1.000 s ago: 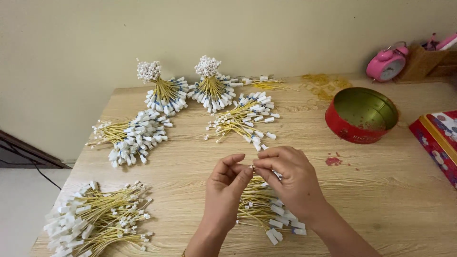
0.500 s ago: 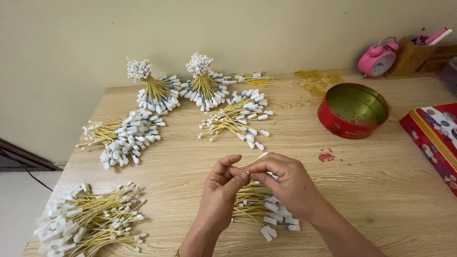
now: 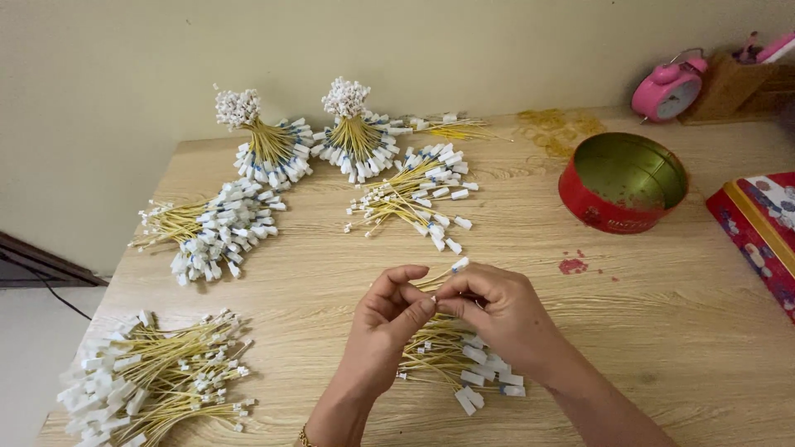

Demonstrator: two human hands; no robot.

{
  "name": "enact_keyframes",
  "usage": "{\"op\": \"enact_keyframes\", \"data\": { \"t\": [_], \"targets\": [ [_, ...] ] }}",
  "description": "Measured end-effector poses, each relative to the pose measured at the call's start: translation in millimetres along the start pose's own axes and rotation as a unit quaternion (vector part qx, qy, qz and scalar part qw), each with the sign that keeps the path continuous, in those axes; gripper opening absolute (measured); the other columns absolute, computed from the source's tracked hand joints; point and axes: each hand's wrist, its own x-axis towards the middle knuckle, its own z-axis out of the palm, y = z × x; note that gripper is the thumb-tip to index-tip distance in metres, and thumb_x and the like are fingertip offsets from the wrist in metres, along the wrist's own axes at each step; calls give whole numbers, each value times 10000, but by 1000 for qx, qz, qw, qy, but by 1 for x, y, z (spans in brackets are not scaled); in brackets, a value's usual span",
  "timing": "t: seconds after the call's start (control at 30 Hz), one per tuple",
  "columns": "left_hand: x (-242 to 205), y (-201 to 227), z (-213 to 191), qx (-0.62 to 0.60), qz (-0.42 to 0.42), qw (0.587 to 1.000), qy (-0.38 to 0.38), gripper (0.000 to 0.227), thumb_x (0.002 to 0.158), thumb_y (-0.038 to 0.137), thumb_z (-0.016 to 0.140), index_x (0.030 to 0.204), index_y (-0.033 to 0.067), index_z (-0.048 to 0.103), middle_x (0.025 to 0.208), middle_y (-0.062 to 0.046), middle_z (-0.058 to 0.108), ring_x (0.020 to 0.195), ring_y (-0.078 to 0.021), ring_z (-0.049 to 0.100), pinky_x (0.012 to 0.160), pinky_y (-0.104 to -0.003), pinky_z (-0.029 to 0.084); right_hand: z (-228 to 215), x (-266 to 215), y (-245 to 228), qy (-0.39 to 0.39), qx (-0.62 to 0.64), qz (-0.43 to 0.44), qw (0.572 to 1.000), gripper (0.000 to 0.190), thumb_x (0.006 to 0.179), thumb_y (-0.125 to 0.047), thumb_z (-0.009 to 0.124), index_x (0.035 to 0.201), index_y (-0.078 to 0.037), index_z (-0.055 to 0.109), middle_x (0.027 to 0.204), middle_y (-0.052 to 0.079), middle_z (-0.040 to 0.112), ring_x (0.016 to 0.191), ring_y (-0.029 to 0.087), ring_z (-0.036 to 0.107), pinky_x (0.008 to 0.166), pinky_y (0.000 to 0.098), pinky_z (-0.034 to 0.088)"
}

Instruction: Sorting and inspecting individual electronic wires from bundles at a desk.

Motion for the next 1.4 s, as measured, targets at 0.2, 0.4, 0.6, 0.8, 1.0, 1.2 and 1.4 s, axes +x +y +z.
{"op": "enact_keyframes", "data": {
  "t": [0.2,0.4,0.6,0.8,1.0,1.2,1.4],
  "targets": [
    [2,-1,-5,18,-5,1000,-2,412,911,-12,708,1314,25,627,898,-22,666,867,-106,630,803,-252,520,3,0,11,-6,9,-92,996,116,852,-37,774,966,-59,771,907,25,741,828,123,724,700,266,583],
    [3,3,-18,15,-2,1000,-11,442,883,-33,715,1308,39,618,889,-26,682,845,-112,641,784,-253,523,-5,0,1,-37,13,-115,993,110,886,-43,748,994,-53,767,945,33,713,836,135,669,696,272,539],
    [-2,14,-15,120,-22,993,-6,409,864,-16,731,1266,35,674,870,-27,700,817,-110,649,734,-256,527,4,0,-13,-19,2,-56,998,102,875,-74,731,963,-69,782,817,12,677,691,115,613,589,265,489],
    [-1,7,-29,177,-19,984,18,412,889,18,723,1298,68,700,920,-24,702,852,-100,642,759,-250,530,-8,6,11,-52,-14,28,998,156,924,-192,730,1051,-120,785,945,13,722,802,110,664,689,247,570],
    [3,35,-84,461,-29,887,31,212,896,146,721,1082,115,818,1011,-16,783,975,-98,735,892,-267,553,-112,22,81,102,-384,119,910,292,890,-382,677,1027,-162,811,1024,56,767,909,231,704,820,415,547],
    [59,41,-103,518,68,847,100,260,921,203,715,1152,96,766,1043,-77,786,936,-158,735,834,-330,582,-125,19,114,52,-435,199,877,250,895,-357,643,823,-168,789,868,29,777,834,242,720,781,415,553],
    [136,33,-94,590,164,781,120,210,901,159,702,1098,115,762,1046,-102,730,869,-275,727,774,-388,577,-123,26,116,18,-516,244,821,297,918,-399,628,816,-157,766,913,30,752,878,244,721,803,412,556]
  ]
}}
